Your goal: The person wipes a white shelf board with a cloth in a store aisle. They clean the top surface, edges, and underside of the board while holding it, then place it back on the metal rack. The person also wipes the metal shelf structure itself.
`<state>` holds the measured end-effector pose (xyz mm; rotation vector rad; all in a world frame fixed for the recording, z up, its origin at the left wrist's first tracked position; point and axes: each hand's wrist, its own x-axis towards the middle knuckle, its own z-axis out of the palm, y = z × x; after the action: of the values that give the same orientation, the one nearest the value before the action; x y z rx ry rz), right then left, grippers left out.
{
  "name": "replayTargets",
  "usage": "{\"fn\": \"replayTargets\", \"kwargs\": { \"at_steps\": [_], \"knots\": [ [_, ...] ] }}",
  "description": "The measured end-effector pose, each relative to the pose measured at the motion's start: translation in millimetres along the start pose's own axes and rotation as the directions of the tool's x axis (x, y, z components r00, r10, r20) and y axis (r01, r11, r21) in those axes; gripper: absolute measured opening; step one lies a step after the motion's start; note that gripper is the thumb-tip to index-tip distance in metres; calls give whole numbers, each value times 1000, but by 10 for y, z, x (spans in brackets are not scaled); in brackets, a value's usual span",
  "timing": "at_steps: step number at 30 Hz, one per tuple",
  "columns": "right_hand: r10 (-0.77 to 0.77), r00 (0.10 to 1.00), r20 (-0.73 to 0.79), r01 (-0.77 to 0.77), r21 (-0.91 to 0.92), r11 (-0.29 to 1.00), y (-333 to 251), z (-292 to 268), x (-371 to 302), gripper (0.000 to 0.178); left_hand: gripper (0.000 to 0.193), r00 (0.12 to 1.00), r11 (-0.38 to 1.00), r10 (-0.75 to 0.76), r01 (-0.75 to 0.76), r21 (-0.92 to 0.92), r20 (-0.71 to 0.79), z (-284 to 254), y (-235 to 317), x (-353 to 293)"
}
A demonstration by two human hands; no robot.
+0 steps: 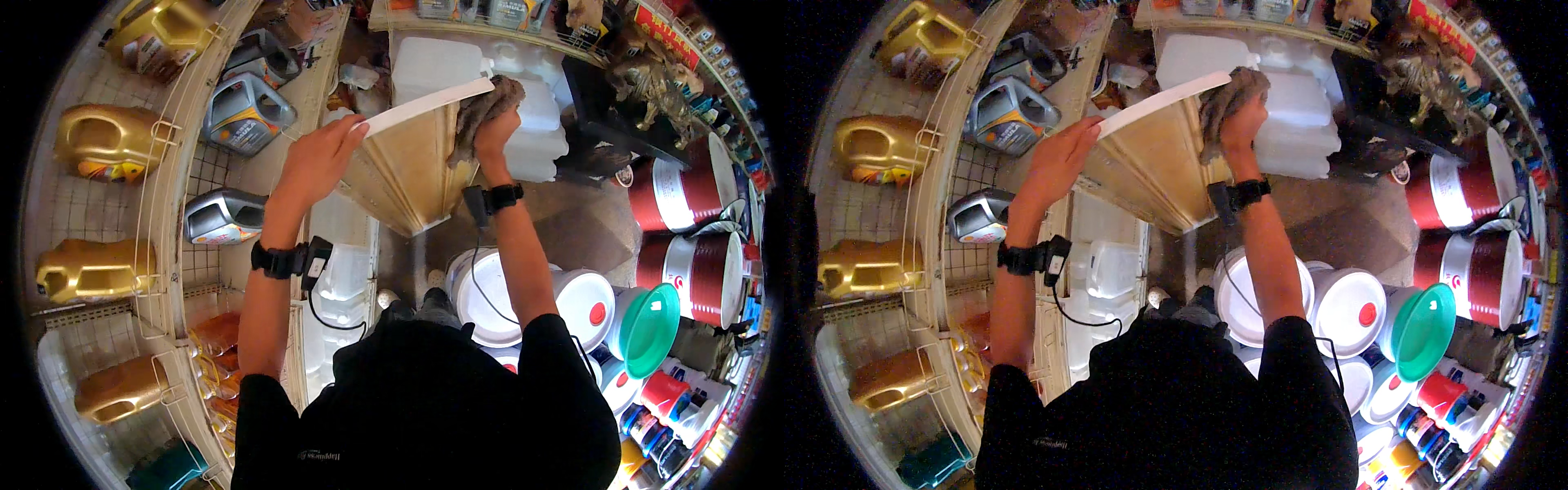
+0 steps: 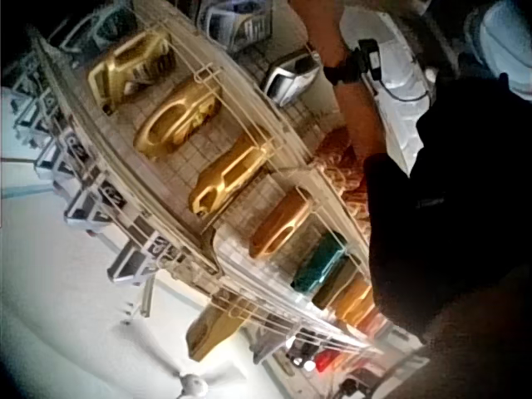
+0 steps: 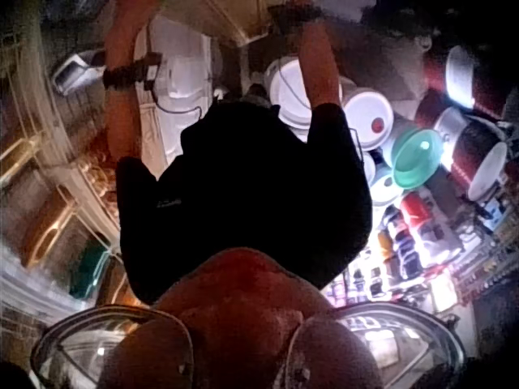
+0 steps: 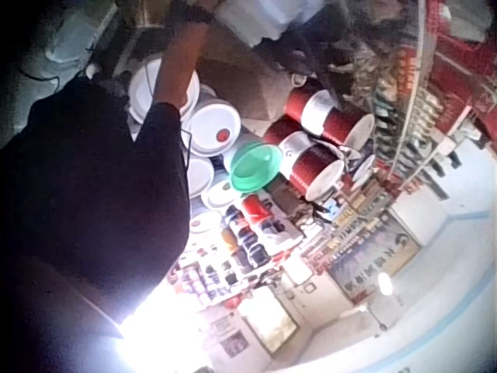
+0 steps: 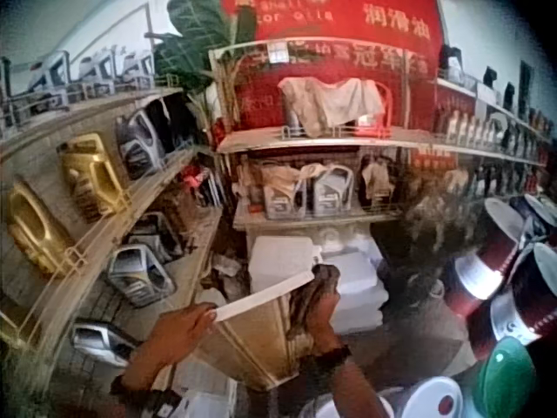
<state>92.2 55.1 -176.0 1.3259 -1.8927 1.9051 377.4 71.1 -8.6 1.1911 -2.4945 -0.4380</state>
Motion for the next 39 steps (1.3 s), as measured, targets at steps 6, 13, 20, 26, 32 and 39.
{"fn": "replayTargets", "kwargs": {
  "at_steps": [6,13,20,26,32,39],
  "knots": [
    [618,779,101,-451,776,442,84,248,-300,30,37,994,996,-89,88,20,55,-90,65,-58],
    [86,996,19,-88,219,972,253,218,-195,31,34,998,996,-56,58,66,-36,-50,61,-25],
    [48,998,-37,-22,511,859,134,10,167,36,34,998,996,-59,61,58,-28,-22,115,-46],
    [94,992,-84,-59,344,937,90,-513,6,37,33,995,999,-18,21,28,-96,51,68,-113],
    [367,930,24,-346,393,852,122,-946,-629,38,34,995,999,-40,42,17,-86,13,64,-104],
    [289,950,121,-313,384,868,-436,-588,-349,39,34,996,1000,-15,16,20,-87,60,73,-85]
  ]
}}
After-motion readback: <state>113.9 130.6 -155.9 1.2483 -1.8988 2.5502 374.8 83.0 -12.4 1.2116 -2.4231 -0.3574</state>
